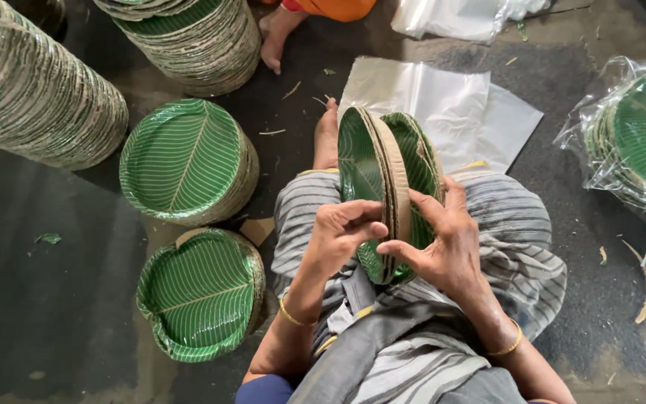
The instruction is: The person sorts green leaf-patterned plates by hand, stacking them and sliding stacks into clear plastic bags while sitting on the floor.
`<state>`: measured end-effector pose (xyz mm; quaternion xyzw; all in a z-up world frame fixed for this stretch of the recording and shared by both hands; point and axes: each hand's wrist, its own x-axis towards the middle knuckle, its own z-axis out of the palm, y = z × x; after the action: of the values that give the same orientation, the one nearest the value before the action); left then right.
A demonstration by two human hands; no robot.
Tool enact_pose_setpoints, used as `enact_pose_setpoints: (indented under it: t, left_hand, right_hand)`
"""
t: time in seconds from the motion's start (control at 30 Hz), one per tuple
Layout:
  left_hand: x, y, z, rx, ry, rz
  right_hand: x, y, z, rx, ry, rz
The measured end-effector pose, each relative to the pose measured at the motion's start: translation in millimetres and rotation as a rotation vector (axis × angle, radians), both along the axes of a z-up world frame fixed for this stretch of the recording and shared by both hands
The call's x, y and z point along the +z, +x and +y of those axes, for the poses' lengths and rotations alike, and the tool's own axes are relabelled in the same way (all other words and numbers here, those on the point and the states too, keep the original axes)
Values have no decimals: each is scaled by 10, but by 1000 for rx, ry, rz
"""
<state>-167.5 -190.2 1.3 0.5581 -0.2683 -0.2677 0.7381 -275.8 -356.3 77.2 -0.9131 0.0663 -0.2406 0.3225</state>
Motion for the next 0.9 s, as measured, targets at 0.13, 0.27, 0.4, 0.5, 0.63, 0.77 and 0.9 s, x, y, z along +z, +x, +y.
enact_pose_setpoints:
  t: [0.13, 0.27, 0.4, 0.5, 0.63, 0.77, 0.9]
  left_hand:
    - [-291, 102, -15, -69, -122, 109]
    - [-356, 119, 15, -45, -131, 21]
    - [-386, 115, 44, -9, -90, -90]
    - [-190, 38, 55, 10, -40, -153]
    - [590, -166, 38, 186, 176, -501]
    - [405, -242, 11, 343, 228, -625]
    - [346, -104, 74, 245, 49, -191]
  right_hand:
    - [-7, 9, 0, 3, 38, -10]
    - [28, 37, 5, 12, 64, -4]
    - [26, 46, 10, 17, 42, -3]
    - [21, 49, 8, 19, 35, 2]
    - [-42, 48, -16, 7, 38, 21]
    - [-36, 24, -9, 12, 12, 16]
    - [0, 23, -25, 15, 31, 7]
